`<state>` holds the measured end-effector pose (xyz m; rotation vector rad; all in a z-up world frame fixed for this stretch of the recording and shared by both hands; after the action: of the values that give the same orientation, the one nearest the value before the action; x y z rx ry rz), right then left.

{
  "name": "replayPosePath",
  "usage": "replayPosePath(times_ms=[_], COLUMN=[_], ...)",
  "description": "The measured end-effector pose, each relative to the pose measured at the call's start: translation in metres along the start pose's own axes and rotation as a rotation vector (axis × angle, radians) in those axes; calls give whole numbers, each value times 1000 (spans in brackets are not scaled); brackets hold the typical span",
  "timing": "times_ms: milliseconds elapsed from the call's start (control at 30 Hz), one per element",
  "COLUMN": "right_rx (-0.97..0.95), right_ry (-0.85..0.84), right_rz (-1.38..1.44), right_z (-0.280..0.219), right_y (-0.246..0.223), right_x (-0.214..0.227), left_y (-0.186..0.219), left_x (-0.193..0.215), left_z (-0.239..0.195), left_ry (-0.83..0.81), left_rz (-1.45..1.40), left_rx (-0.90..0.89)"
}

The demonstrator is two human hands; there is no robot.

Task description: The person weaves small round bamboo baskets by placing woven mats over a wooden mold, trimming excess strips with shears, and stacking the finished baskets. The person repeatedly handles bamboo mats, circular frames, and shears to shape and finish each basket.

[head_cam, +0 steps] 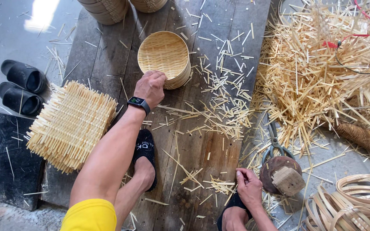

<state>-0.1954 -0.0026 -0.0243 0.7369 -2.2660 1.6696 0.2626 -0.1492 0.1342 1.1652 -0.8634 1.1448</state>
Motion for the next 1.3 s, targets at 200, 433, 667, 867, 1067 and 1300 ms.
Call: replayPosePath(times_ms=[200,433,667,867,1067,1300], right_rx=[-46,-178,532,607,291,378], right_ry=[-17,-276,-480,-401,-293,-213], right_rz=[-11,-145,-563,-484,-157,-354], right_z=[-1,11,76,186,257,270], right_y=[11,-42,-262,-376,-371,-352], right_x=[-1,17,35,-75,-180,-192], left_y=[-19,-114,-143,-159,-157,-162], left_x=[16,8,-24,-56,-81,-102], left_z=[2,-1,-2,-4,0,-5], left_ry=[188,305,288,304,382,370], left_rz=[-22,-343,-478,-641,-585,-724], left_rx=[70,704,807,946,876,910])
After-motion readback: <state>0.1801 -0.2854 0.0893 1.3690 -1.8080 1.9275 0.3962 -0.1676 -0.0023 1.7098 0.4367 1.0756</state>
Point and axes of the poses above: each hand's wrist, its own z-axis towards the middle knuckle, its own x-axis out of the back of the hand, y = z × x, the point moved 9 cm from there along z, towards the middle knuckle, and after that the axes turned 1 degree about x, right-handed, at the moved point
